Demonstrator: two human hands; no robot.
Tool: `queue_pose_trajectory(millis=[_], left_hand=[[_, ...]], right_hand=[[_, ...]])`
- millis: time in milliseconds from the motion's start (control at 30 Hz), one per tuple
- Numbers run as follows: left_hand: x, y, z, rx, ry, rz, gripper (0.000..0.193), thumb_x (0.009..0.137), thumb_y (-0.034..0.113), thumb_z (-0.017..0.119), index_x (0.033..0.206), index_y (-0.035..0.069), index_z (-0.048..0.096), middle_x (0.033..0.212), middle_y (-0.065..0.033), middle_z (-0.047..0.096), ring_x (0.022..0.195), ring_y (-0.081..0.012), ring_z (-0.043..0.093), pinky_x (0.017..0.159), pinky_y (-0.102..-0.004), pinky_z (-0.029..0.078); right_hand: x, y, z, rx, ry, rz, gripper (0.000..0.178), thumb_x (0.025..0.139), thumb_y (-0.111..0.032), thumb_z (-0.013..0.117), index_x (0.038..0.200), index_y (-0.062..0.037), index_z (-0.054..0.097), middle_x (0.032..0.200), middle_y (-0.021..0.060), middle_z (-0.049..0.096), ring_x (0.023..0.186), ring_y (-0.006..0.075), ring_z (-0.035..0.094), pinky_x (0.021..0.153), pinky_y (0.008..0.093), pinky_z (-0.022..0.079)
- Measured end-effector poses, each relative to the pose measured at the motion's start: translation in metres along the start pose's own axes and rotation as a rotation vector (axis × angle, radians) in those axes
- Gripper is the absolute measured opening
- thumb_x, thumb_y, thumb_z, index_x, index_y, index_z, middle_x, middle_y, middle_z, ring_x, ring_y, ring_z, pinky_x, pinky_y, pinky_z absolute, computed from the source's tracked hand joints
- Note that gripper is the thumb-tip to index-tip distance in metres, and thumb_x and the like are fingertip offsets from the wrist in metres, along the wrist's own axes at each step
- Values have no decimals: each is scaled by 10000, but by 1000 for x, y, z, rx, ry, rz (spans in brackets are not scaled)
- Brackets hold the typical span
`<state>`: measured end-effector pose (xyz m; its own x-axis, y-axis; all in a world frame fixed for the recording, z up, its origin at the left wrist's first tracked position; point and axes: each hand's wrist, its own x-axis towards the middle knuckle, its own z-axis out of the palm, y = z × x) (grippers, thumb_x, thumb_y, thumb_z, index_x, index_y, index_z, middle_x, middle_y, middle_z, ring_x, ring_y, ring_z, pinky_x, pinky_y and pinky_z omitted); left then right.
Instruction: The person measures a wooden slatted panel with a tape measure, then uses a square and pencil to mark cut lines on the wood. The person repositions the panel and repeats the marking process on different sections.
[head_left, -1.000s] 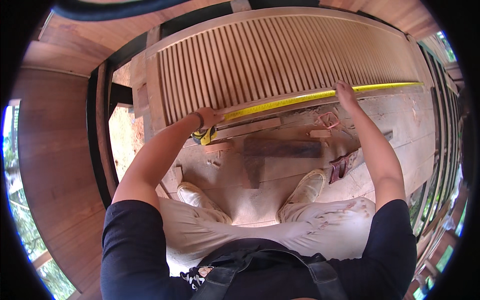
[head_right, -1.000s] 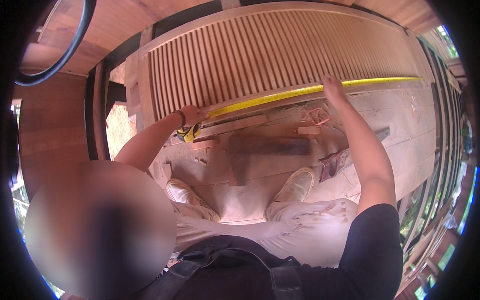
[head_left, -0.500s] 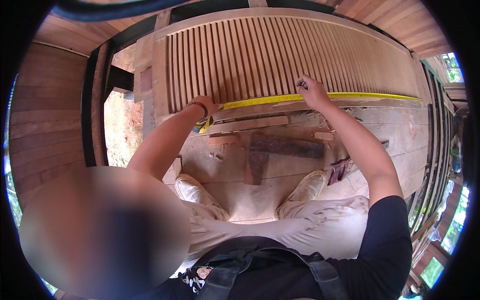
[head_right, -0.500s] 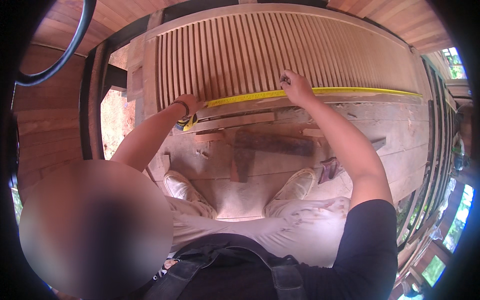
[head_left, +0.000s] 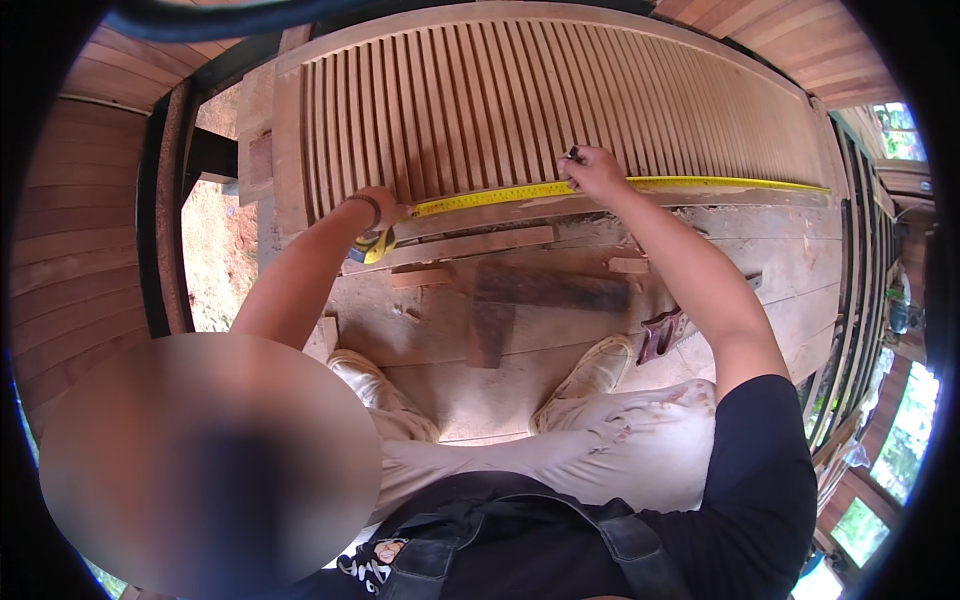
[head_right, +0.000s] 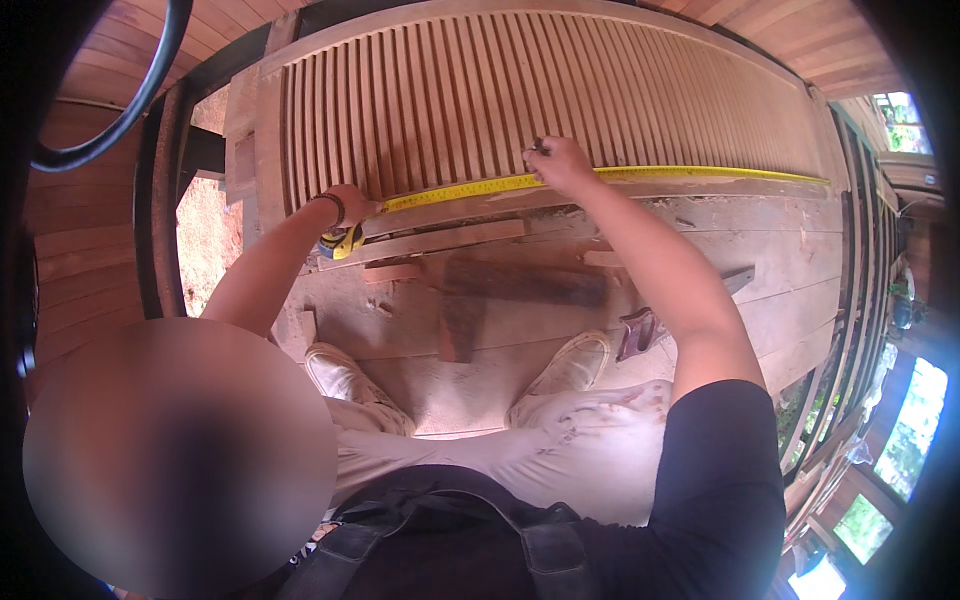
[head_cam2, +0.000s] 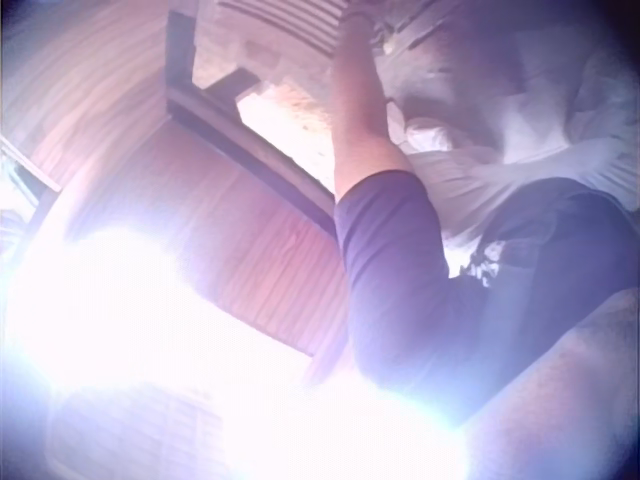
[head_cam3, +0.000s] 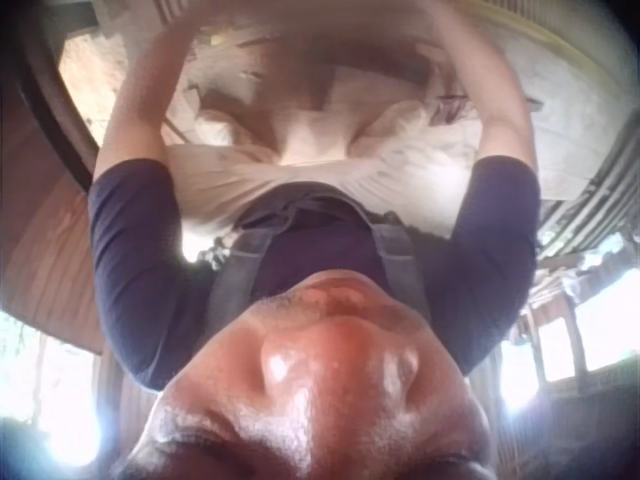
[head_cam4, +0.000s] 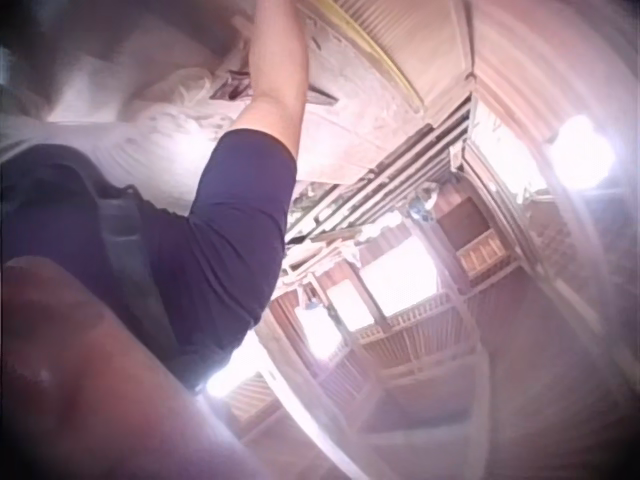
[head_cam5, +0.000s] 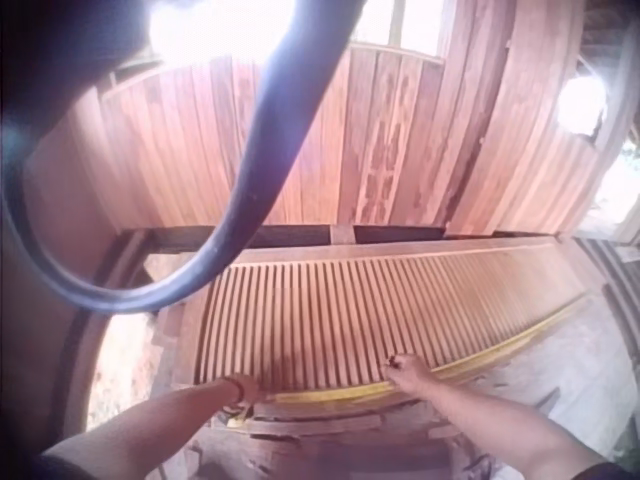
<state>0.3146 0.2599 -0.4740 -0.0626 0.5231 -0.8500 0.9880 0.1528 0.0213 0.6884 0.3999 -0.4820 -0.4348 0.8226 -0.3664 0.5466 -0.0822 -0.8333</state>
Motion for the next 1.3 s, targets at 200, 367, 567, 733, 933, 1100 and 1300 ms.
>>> queue_pose_trajectory(millis=[200,367,567,733,933,1100,1300], left_hand=[[-10,3,-11,-47,-2,-32,739,997,635,521,1172,-52,729,1163,-249,724,1093,-320,716,939,-419,548],[-15,1,-18,-137,-44,-79,761,967,648,572,1193,-63,718,1188,-239,720,1074,-307,720,922,-415,549],[-22,8,-30,-121,-137,-85,789,988,646,557,1329,-60,648,1311,-242,669,1215,-328,663,1022,-423,508],[-23,8,-30,-109,-137,-89,815,992,667,528,1335,-64,641,1323,-250,661,1234,-339,651,1034,-435,501],[-23,9,-31,-94,-145,-80,814,1002,665,503,1330,-66,644,1326,-264,654,1249,-353,641,1041,-449,499],[-22,4,-26,-108,-101,-67,801,989,664,529,1285,-66,672,1274,-248,678,1167,-332,672,984,-439,521],[-15,2,-22,-132,-60,-79,785,962,670,578,1212,-62,714,1173,-214,725,1021,-280,722,884,-417,555]], right_hand=[[3,-6,27,-19,-98,-76,202,932,-185,697,972,13,698,811,108,724,694,172,696,662,329,547],[6,-15,35,-90,-162,-76,205,932,-186,686,989,11,684,811,103,707,721,164,694,679,328,546],[8,-19,36,-132,-231,-25,133,973,-135,659,1001,-5,652,817,65,691,771,131,666,727,308,536],[8,-22,37,-199,-236,-32,142,984,-154,649,995,-13,645,843,70,705,791,137,673,742,310,532],[6,-26,35,-223,-251,-8,172,985,-178,654,1041,-16,657,872,82,719,822,148,684,770,324,533],[6,-29,36,-288,-249,-21,194,984,-184,659,1068,-10,663,879,100,724,827,165,689,785,331,536],[11,-15,39,-293,-194,-73,224,933,-198,680,1071,-24,712,885,153,740,817,244,718,770,372,549]])
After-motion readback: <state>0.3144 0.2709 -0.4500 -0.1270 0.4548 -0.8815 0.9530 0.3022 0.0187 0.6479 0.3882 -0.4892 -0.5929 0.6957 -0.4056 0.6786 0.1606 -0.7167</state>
